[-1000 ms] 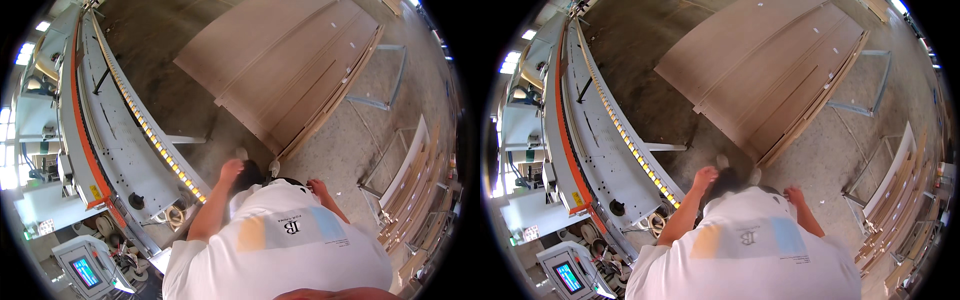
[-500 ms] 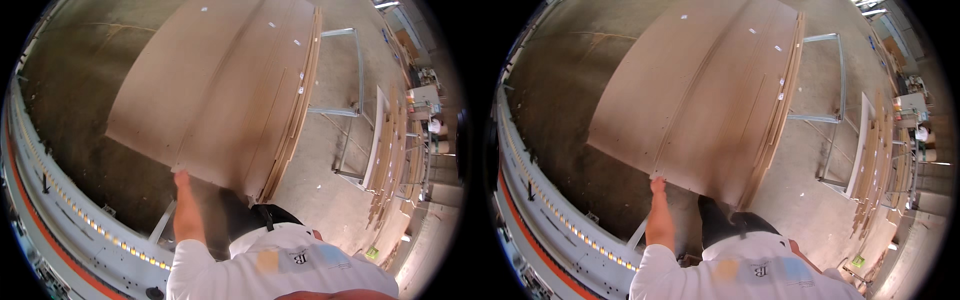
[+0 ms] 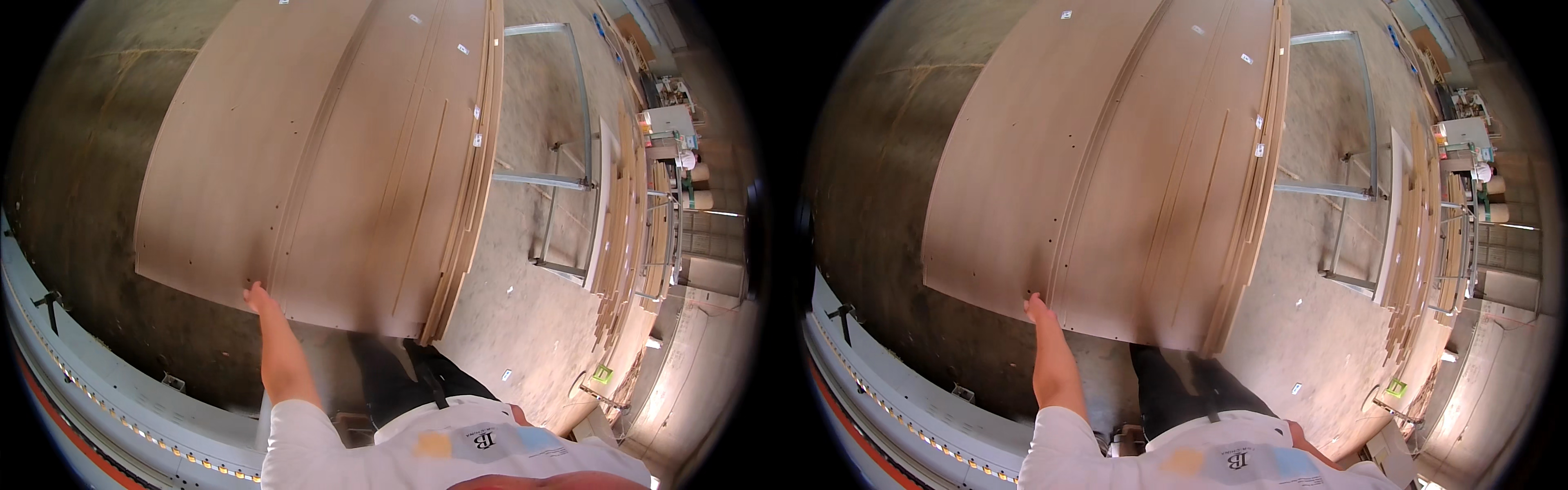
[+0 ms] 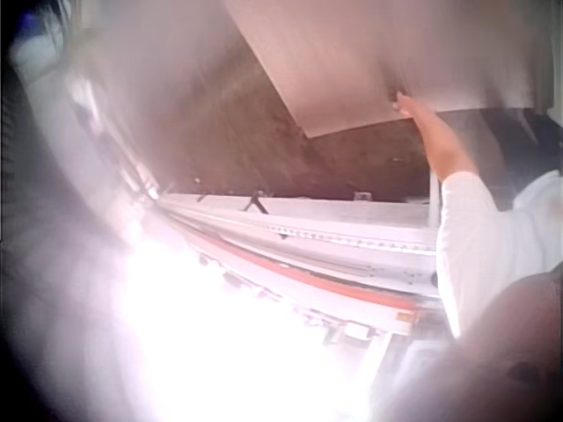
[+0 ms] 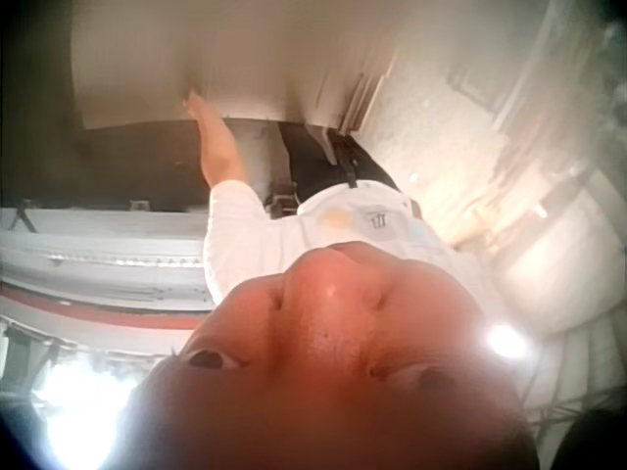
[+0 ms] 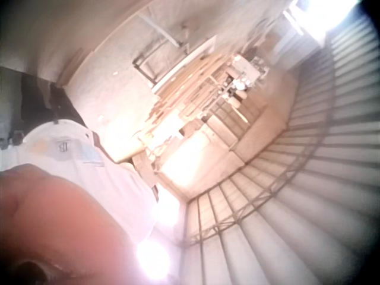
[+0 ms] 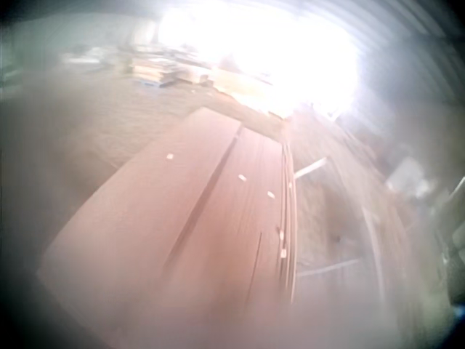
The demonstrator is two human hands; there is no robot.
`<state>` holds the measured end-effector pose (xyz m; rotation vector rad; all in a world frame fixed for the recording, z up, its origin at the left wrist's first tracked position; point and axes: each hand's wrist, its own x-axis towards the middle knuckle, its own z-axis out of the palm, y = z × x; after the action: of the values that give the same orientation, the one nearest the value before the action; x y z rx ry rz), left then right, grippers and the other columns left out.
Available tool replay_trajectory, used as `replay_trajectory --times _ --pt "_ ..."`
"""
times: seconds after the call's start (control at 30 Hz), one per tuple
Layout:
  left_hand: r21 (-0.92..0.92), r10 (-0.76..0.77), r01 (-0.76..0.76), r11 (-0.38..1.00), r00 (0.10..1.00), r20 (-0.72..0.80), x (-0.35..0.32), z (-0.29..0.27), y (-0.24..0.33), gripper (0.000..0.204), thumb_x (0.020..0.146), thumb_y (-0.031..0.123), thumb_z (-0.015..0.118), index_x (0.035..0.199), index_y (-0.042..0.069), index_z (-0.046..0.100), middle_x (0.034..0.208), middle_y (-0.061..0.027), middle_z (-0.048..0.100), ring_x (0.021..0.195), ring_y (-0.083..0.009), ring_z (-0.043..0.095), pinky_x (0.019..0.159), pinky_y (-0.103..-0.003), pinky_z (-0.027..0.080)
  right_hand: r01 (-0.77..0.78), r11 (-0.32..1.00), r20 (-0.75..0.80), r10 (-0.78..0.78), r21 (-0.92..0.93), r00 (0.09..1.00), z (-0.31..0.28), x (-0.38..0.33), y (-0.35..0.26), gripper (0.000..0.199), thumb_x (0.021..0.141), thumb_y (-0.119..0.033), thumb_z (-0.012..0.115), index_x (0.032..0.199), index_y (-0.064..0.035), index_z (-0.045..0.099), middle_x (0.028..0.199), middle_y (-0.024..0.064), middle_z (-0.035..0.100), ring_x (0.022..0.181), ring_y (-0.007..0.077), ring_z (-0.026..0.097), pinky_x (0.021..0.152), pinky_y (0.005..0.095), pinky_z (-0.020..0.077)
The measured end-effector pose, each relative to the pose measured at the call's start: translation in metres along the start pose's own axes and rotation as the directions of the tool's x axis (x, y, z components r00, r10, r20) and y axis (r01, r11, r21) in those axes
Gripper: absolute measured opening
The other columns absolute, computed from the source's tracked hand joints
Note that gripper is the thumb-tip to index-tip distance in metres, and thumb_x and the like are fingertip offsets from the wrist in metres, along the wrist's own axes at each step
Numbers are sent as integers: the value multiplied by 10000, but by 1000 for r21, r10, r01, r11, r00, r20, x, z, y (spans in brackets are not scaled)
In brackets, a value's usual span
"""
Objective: The person repeatedly picks up large rectangular wood panels from a stack, carries them to a machine, places them on the machine's surface, and then returns to the stack. This cycle is repeated multiple times throughout the video.
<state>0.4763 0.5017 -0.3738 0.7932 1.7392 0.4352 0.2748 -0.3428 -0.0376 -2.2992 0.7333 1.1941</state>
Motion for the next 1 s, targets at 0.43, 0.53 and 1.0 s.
replay_trajectory --times 0.43,0.53,1.0 --pt "-82 -186 227 970 921 343 -40 29 -57 364 930 256 725 1196 47 591 1025 -47 635 830 -182 589 667 -330 472 -110 992 7 110 69 994 44 13 -36 241 871 -235 645 990 -62 763 881 125 746 818 231 709 762 361 542" --pt "-199 -221 295 935 919 325 -36 32 -46 519 916 317 760 1281 7 561 1050 -78 661 874 -201 616 699 -346 508 -201 873 83 183 445 980 9 19 -4 237 884 -200 634 998 -37 762 883 110 746 822 211 703 767 349 544" --pt "-50 -166 213 976 870 464 -122 38 -147 716 882 467 775 1336 7 469 1214 -136 598 979 -255 597 766 -434 550 39 987 -43 -46 -154 998 -20 31 -31 250 920 -219 603 1058 -78 757 935 107 749 898 192 705 815 330 535"
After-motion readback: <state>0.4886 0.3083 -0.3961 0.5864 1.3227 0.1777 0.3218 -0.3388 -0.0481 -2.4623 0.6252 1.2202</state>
